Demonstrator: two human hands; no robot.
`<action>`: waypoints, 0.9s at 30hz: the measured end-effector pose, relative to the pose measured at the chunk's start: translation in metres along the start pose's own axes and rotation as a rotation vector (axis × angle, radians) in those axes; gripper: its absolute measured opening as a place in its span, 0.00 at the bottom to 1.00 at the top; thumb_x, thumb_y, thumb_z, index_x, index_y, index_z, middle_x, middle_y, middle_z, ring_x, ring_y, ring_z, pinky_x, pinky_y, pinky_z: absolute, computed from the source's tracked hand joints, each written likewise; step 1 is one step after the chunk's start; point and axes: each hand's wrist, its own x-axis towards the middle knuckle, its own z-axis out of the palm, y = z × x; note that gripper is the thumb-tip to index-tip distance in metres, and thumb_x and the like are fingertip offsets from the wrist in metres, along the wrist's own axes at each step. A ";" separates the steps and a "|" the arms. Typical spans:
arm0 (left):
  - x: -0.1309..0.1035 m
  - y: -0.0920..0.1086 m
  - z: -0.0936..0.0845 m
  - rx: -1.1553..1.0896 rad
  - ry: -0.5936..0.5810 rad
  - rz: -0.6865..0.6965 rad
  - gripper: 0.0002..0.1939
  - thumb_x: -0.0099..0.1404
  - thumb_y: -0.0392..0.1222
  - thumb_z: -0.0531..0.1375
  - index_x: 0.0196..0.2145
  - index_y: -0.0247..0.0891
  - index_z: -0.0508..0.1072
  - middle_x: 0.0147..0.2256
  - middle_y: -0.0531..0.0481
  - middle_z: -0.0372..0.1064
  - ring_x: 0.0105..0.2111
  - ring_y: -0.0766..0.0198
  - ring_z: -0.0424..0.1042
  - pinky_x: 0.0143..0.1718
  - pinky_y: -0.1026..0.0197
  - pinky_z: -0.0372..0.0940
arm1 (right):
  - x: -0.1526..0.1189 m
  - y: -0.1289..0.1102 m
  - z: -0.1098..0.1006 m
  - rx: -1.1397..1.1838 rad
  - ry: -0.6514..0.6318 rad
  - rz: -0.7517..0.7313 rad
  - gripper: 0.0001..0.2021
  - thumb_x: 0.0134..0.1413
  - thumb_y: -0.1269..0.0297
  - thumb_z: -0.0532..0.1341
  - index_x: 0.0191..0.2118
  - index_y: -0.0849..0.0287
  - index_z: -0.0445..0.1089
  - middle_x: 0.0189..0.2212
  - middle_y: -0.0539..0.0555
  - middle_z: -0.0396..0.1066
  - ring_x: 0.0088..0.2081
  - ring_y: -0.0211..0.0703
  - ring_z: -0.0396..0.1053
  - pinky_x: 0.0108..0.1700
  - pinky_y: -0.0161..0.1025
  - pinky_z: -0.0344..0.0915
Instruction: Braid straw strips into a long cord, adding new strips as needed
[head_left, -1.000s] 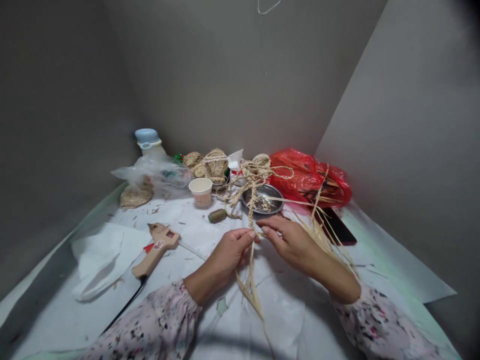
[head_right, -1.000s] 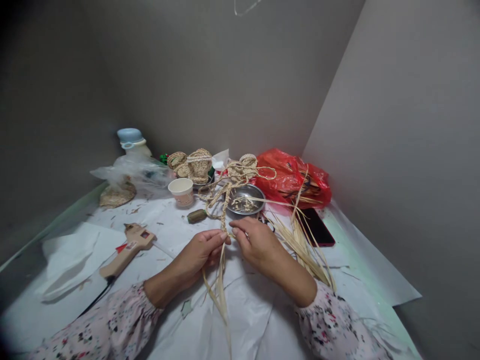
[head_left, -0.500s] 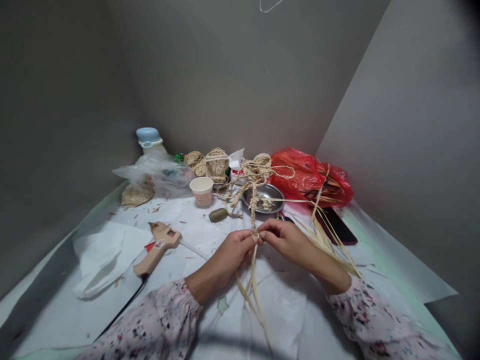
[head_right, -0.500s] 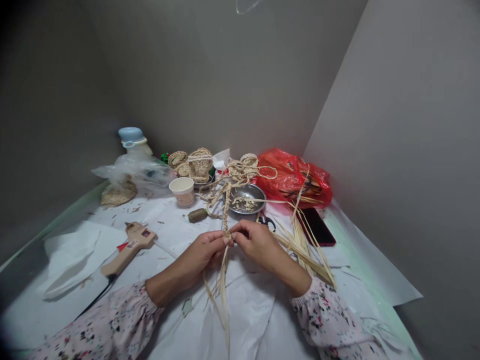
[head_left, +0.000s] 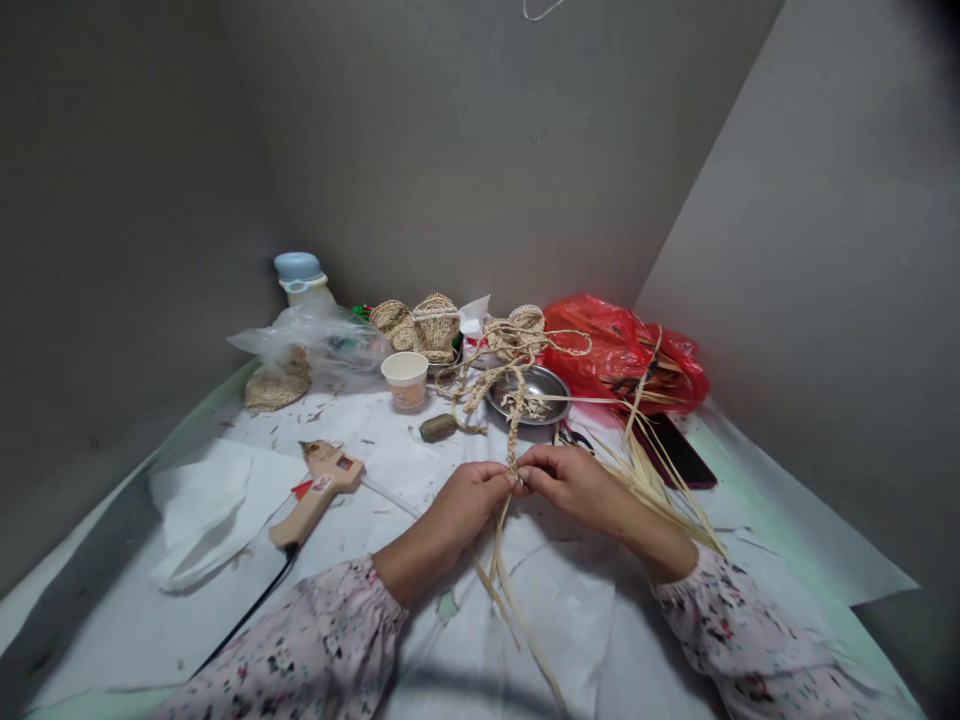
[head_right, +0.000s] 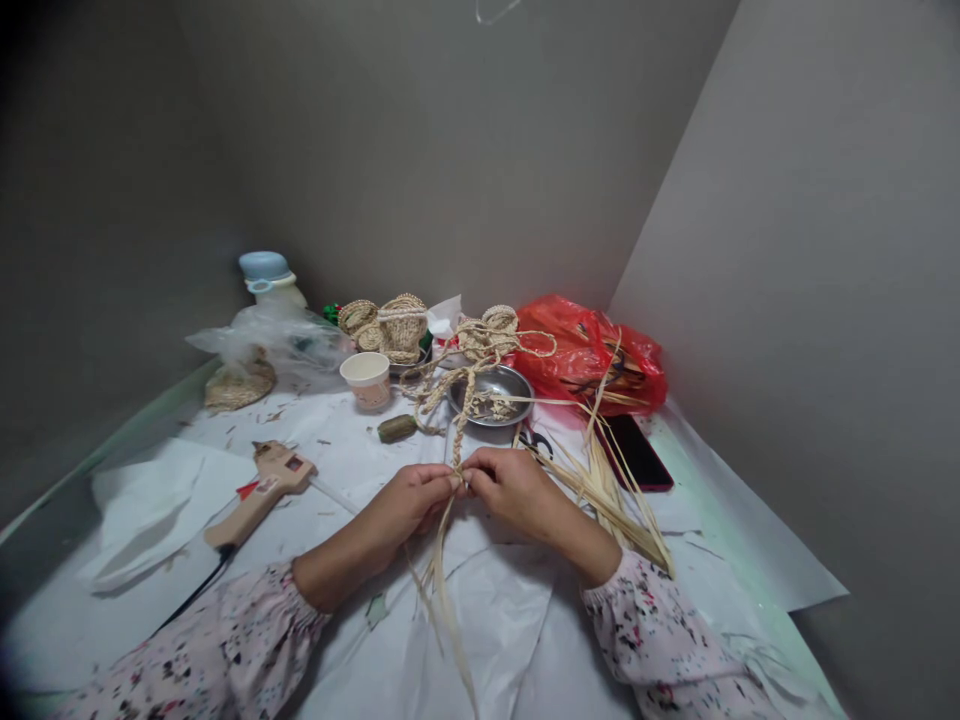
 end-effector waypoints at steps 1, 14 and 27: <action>0.000 0.001 0.001 0.013 0.010 -0.003 0.14 0.55 0.48 0.59 0.26 0.33 0.71 0.15 0.60 0.50 0.16 0.73 0.45 0.21 0.64 0.38 | 0.000 0.001 0.000 -0.007 -0.005 -0.002 0.10 0.54 0.70 0.55 0.34 0.60 0.75 0.30 0.52 0.76 0.31 0.40 0.71 0.35 0.34 0.62; 0.003 -0.010 -0.003 0.542 0.162 0.290 0.14 0.63 0.43 0.50 0.26 0.36 0.71 0.24 0.52 0.66 0.28 0.63 0.63 0.30 0.63 0.53 | -0.003 -0.003 0.013 -0.235 0.165 -0.040 0.07 0.56 0.69 0.55 0.32 0.60 0.70 0.26 0.53 0.73 0.28 0.39 0.67 0.31 0.35 0.57; -0.014 0.005 0.003 0.946 0.323 0.354 0.14 0.68 0.43 0.47 0.28 0.39 0.67 0.25 0.50 0.67 0.26 0.62 0.64 0.28 0.62 0.49 | -0.003 -0.005 0.019 -0.123 0.273 0.027 0.05 0.54 0.68 0.54 0.30 0.58 0.66 0.24 0.50 0.69 0.26 0.38 0.64 0.30 0.34 0.56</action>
